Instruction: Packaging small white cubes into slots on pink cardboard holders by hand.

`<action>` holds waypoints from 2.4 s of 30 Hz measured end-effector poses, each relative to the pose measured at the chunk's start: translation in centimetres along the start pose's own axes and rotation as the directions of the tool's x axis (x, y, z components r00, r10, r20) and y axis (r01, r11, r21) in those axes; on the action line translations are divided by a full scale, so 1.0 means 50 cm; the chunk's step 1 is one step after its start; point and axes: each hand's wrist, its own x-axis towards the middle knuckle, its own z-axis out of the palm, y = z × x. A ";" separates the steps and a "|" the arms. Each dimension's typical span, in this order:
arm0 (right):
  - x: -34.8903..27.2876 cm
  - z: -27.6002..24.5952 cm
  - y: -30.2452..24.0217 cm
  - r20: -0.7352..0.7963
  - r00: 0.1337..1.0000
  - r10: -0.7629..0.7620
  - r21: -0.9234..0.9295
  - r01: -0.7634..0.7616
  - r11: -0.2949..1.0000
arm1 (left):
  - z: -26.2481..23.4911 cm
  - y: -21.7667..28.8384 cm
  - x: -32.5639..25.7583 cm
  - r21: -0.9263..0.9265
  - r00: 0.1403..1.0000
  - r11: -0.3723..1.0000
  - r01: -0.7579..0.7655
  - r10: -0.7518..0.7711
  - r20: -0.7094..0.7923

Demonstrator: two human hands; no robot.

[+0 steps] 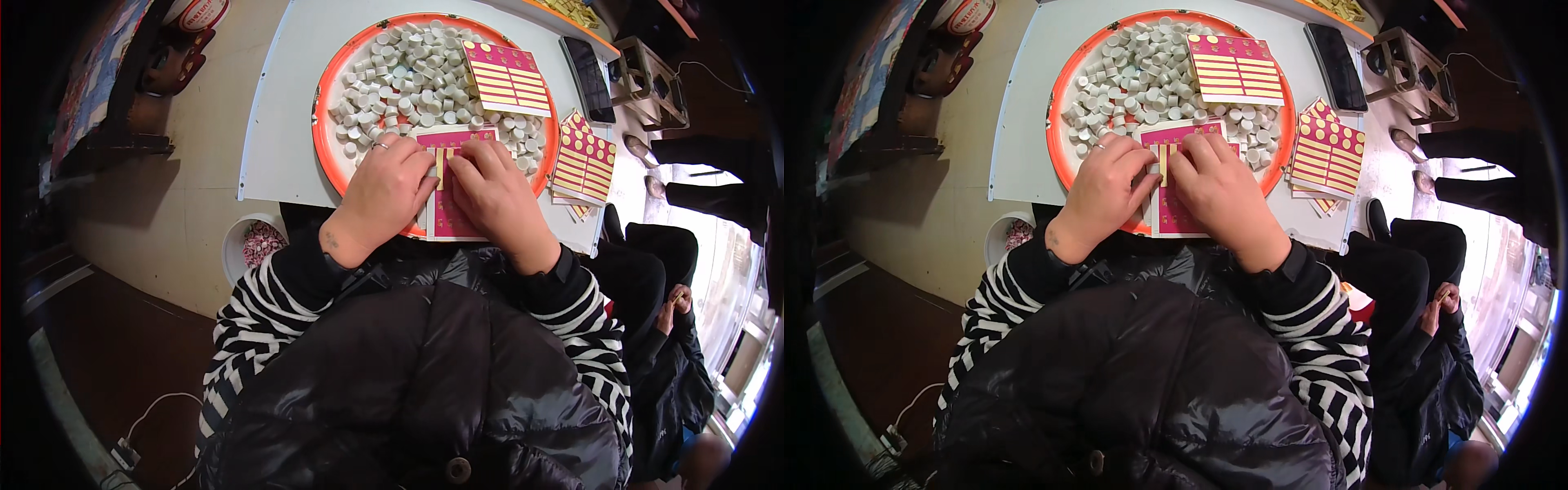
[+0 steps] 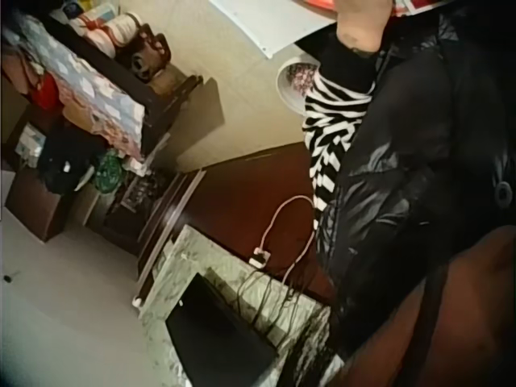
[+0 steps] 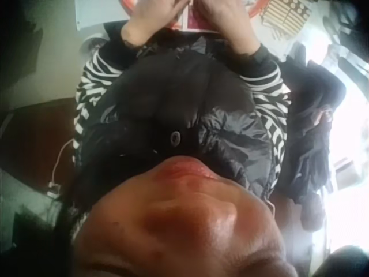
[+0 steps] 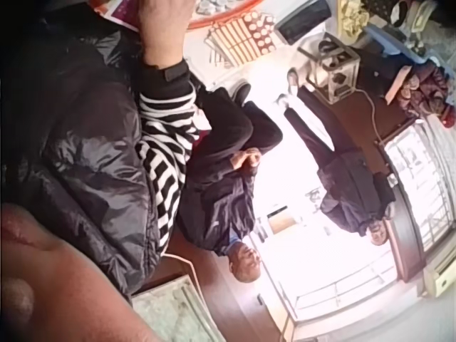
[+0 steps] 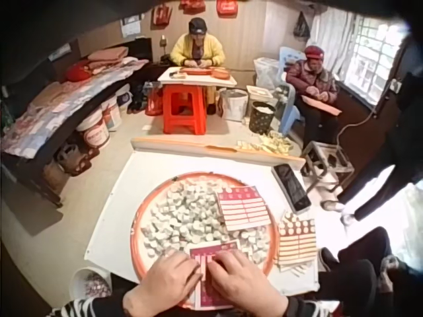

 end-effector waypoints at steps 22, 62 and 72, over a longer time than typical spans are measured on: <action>-0.005 -0.040 -0.059 0.205 0.847 0.491 0.900 -0.360 0.245 | -0.059 0.065 0.004 -0.199 0.988 0.978 -0.061 0.031 -0.151; -0.012 -0.025 -0.067 0.365 0.850 0.379 0.922 -0.274 -0.273 | -0.050 0.038 0.003 -0.517 0.979 0.840 -0.162 0.072 -0.190; -0.014 -0.008 -0.071 0.157 0.887 0.434 0.977 -0.205 0.066 | -0.021 0.042 0.004 -0.948 0.961 0.317 0.001 -0.263 -0.087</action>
